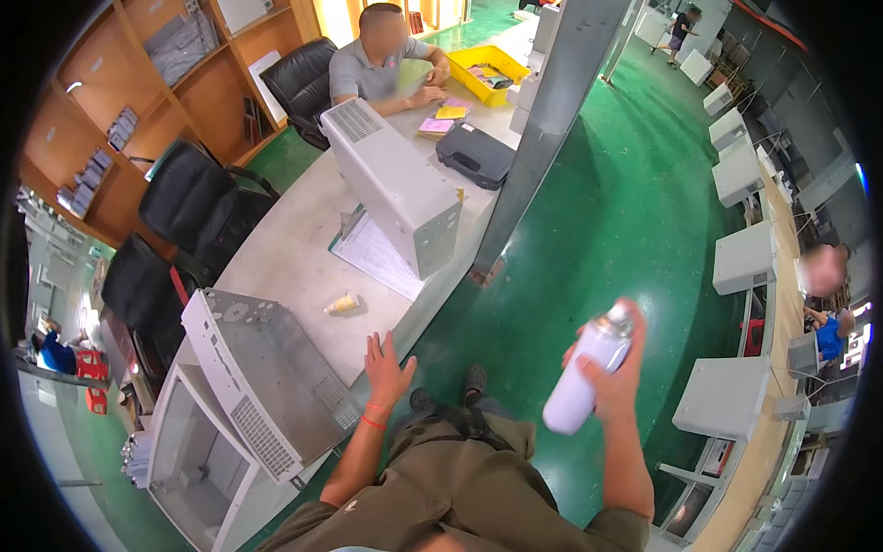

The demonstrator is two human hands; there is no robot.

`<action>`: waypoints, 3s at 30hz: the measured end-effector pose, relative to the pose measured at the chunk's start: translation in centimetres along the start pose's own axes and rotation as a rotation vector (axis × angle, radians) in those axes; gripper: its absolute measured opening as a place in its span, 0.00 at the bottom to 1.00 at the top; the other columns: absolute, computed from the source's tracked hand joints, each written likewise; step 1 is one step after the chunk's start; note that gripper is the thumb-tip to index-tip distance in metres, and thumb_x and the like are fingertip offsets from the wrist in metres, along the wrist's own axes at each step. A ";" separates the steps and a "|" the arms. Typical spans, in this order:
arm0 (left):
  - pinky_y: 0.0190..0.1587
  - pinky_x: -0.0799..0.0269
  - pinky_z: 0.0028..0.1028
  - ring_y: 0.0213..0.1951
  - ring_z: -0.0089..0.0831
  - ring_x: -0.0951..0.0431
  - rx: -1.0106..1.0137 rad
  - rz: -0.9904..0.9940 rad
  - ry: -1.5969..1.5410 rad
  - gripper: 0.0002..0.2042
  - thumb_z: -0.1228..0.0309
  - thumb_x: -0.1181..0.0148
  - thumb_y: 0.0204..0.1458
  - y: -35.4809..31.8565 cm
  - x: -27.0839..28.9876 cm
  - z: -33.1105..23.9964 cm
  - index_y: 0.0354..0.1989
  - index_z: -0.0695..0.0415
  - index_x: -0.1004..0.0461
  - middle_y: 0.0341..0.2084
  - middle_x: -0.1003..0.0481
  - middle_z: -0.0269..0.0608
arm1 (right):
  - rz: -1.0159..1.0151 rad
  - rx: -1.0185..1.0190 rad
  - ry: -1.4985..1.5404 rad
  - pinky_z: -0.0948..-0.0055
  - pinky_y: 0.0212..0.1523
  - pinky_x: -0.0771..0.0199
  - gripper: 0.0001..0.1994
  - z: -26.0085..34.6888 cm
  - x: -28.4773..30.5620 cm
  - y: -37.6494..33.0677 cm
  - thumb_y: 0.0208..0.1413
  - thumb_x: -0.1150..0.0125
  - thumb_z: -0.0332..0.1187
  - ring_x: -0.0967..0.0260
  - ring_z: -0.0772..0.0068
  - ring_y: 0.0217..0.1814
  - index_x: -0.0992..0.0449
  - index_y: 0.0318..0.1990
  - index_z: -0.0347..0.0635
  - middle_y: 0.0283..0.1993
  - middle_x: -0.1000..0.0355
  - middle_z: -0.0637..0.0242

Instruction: Sanding a metal housing, applying a sticker, and preparing a spray can for coating.

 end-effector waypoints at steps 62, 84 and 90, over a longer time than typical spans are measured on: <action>0.80 0.46 0.68 0.83 0.83 0.69 0.041 0.234 0.022 0.31 0.48 0.24 0.56 -0.8 -6.6 7.2 0.60 0.58 0.18 0.81 0.64 0.89 | -0.203 0.303 -0.230 0.52 0.41 0.16 0.33 13.4 -1.6 1.6 0.59 0.30 0.56 0.22 0.57 0.44 0.29 0.63 0.42 0.52 0.24 0.56; 0.83 0.72 0.72 0.82 0.87 0.74 -0.038 0.314 0.172 0.25 0.49 0.22 0.51 1.2 -8.3 9.5 0.51 0.53 0.13 0.75 0.64 1.04 | -0.027 -0.012 0.524 0.45 0.39 0.11 0.45 2.7 5.9 1.7 0.60 0.25 0.32 0.16 0.51 0.38 0.47 0.80 0.60 0.50 0.23 0.49; 0.85 0.75 0.66 0.83 0.83 0.76 0.068 0.299 0.120 0.25 0.49 0.20 0.49 0.9 -8.4 7.7 0.51 0.51 0.12 0.75 0.63 1.03 | -0.640 0.081 1.151 0.51 0.40 0.11 0.42 -1.3 13.7 9.0 0.59 0.26 0.43 0.17 0.53 0.41 0.44 0.77 0.50 0.47 0.22 0.51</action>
Point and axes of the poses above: each hand's wrist, its own y-axis towards the middle knuckle, its own x-axis out of the back of the hand, z = x × y, the point moved 2 cm from there along y, towards the middle knuckle
